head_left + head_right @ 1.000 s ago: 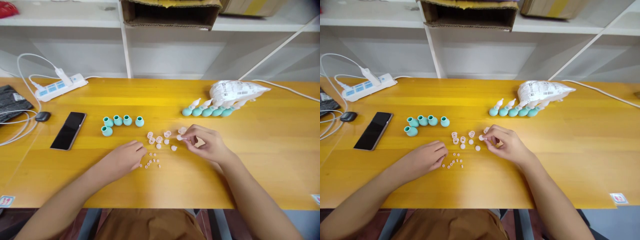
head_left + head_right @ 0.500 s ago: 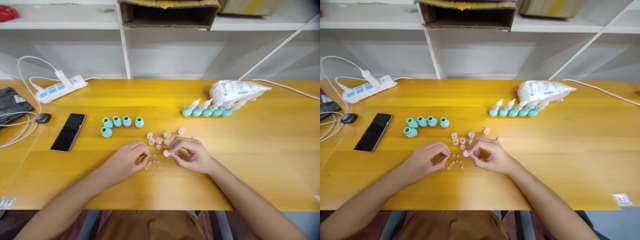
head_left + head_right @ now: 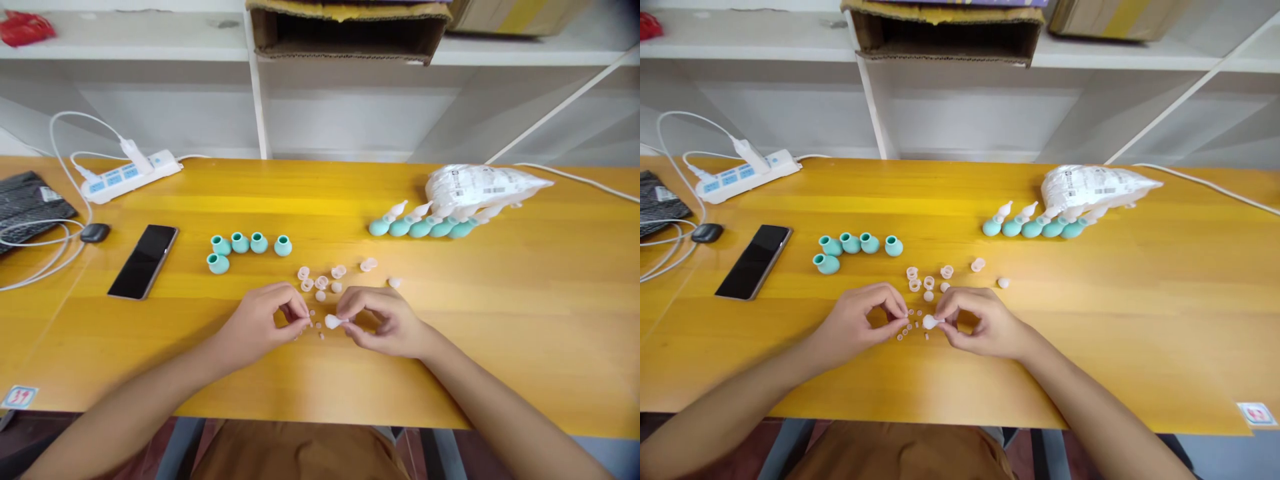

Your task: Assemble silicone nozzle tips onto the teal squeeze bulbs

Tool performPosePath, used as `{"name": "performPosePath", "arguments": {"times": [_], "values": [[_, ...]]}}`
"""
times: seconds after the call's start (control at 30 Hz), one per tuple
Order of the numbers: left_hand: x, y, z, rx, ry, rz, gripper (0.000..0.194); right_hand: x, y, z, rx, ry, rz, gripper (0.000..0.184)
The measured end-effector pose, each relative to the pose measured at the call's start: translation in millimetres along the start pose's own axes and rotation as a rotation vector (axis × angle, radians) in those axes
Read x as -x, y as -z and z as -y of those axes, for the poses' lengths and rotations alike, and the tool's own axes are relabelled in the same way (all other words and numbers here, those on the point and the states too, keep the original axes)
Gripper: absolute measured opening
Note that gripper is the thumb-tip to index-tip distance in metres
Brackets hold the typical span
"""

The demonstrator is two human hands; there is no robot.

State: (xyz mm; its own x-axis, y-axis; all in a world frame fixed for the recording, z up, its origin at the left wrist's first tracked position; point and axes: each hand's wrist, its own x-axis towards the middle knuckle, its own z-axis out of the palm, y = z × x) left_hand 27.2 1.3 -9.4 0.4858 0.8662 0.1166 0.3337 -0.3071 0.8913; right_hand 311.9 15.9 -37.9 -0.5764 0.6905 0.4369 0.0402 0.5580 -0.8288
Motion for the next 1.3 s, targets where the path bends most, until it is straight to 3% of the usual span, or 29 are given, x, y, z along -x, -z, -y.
{"name": "performPosePath", "arguments": {"times": [0.13, 0.6, 1.3], "values": [[-1.9, -0.1, -0.9, 0.100, 0.069, -0.021, 0.007, 0.9, -0.7, 0.9, 0.014, -0.019, 0.014, 0.014], [2.7, -2.2, -6.8, 0.087, -0.084, -0.078, 0.011, 1.3, -3.2, 3.3, -0.051, -0.029, 0.085, 0.011], [8.1, -15.1, -3.5, 0.107, -0.142, -0.079, 0.009, -0.8, -11.6, 6.8, -0.117, -0.025, 0.144, 0.014]]}}
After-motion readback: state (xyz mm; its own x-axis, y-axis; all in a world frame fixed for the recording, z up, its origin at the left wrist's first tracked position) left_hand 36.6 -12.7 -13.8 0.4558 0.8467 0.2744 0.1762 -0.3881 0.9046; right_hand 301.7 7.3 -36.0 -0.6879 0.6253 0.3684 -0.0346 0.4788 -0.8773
